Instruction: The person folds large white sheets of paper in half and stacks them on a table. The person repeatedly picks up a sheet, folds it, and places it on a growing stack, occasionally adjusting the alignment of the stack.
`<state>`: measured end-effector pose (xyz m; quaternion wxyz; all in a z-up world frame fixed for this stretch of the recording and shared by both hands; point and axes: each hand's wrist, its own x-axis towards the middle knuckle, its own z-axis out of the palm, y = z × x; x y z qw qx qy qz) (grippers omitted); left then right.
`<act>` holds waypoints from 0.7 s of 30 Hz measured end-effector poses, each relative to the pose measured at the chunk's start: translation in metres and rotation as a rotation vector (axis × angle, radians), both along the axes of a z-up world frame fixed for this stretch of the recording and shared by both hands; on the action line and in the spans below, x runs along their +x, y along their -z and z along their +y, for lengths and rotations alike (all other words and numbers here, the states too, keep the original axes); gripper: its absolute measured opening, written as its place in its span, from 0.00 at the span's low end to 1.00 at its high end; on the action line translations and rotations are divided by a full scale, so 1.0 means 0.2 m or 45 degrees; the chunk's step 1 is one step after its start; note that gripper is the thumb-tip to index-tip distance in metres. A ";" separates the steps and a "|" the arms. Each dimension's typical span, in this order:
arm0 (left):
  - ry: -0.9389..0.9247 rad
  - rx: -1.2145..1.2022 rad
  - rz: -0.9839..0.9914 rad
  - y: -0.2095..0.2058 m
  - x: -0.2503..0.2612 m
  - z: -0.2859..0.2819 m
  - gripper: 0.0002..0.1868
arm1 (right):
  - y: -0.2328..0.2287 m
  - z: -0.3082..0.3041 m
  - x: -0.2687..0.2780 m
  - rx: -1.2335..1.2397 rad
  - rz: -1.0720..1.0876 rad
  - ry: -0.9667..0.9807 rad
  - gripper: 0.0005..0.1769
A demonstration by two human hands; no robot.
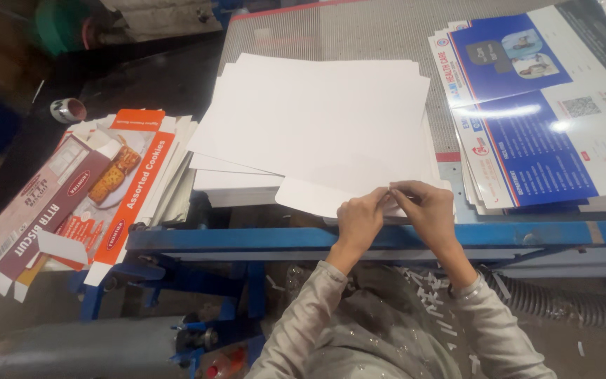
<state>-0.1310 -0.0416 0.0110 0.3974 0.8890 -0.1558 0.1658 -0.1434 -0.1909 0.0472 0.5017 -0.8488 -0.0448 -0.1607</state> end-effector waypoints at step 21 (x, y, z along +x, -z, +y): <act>-0.010 -0.198 0.029 -0.08 0.02 0.03 0.10 | 0.03 -0.50 -0.72 -0.372 0.309 0.405 0.15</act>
